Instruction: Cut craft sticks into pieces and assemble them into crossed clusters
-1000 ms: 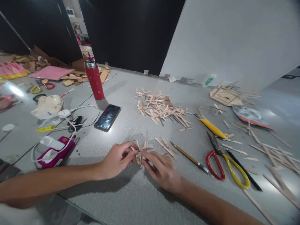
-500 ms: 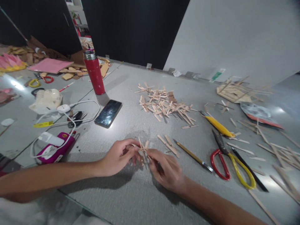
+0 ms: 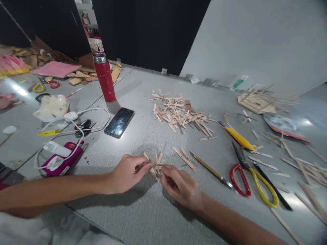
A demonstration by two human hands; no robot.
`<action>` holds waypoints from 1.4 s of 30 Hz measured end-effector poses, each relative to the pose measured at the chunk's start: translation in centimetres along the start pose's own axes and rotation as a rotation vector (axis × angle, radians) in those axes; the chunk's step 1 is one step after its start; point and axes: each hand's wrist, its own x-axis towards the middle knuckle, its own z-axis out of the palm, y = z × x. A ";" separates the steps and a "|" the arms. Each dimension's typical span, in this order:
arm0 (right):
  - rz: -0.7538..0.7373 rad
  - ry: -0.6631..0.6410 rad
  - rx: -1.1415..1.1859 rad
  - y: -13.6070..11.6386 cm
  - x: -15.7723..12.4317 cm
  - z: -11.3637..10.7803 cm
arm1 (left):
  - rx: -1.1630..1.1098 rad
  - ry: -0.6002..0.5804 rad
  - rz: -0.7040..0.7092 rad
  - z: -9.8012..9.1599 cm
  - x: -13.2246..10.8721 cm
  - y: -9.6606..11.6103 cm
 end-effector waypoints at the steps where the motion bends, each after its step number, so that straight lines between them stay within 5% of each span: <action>1: 0.002 -0.003 0.008 0.0 0.0 0.0 | 0.002 0.000 0.020 0.0 0.0 0.0; 22: -0.388 -0.125 -0.403 -0.7 0.1 -1.5 | 0.035 0.082 0.199 0.7 -0.3 -0.3; 31: -0.221 -0.119 -0.177 -0.2 -0.2 -0.7 | -0.084 0.033 0.046 0.7 0.1 -0.3; 38: -0.288 -0.124 -0.274 -0.2 0.1 -1.0 | -0.254 0.004 -0.055 0.9 -0.1 -0.3; 42: -0.141 0.026 -0.268 -0.4 0.4 -0.4 | -0.266 -0.003 -0.069 0.6 -0.1 -0.1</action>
